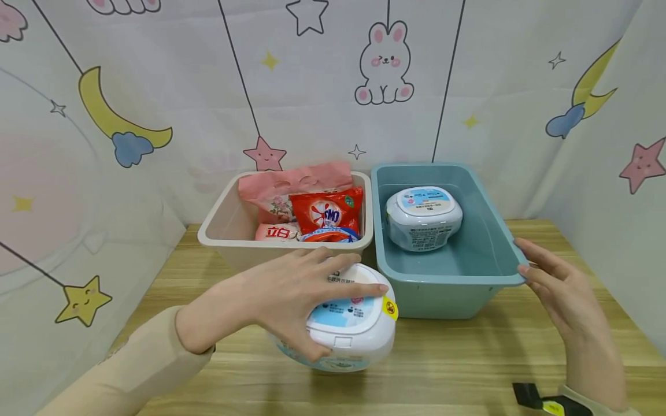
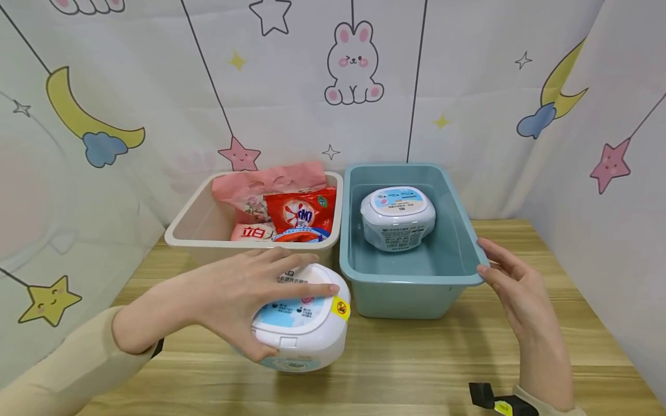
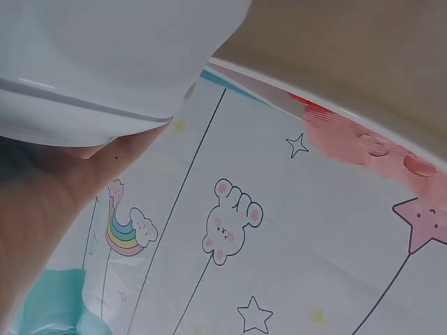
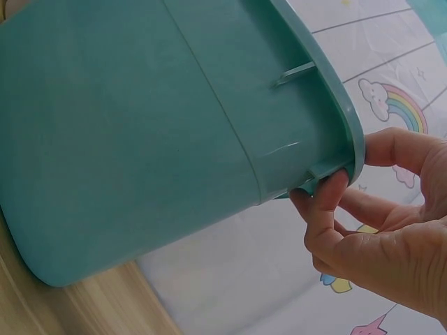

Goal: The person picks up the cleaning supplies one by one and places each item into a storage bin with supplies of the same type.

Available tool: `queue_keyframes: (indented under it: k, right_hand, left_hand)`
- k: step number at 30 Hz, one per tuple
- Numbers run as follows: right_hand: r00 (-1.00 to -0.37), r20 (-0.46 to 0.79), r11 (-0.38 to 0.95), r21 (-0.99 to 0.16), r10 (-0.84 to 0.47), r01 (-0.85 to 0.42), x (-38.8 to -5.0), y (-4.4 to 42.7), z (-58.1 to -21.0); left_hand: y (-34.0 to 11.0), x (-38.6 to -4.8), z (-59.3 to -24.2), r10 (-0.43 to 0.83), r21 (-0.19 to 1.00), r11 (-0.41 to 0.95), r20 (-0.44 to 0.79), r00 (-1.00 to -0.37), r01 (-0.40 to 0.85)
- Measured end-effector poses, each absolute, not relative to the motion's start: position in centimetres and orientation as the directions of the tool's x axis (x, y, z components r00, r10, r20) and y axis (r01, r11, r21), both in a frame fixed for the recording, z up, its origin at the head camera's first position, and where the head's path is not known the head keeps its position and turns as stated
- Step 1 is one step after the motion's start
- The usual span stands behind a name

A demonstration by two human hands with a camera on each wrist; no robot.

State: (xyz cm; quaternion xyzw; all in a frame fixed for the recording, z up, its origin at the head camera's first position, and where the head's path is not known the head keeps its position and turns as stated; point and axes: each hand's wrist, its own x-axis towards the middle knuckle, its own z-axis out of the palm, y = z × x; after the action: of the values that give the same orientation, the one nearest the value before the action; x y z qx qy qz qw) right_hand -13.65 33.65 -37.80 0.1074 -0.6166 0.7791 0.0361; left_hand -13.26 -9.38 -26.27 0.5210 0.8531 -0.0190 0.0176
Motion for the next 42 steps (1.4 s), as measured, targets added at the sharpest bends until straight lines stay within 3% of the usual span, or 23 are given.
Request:
queue_keyframes:
  k: [27,42]
  right_hand:
    - [-0.977,0.195,-0.23,-0.958,-0.085,-0.171,-13.6,33.7,-37.8]
    - [-0.976,0.201,-0.222,-0.959,-0.088,-0.178,-13.7,33.7,-37.8]
  left_hand:
    - [-8.7,-12.9,-23.9,0.914,-0.106,0.405,0.015,-0.405,0.908]
    - [-8.3,-13.0,-21.8,0.914,-0.087,0.405,0.008,-0.406,0.91]
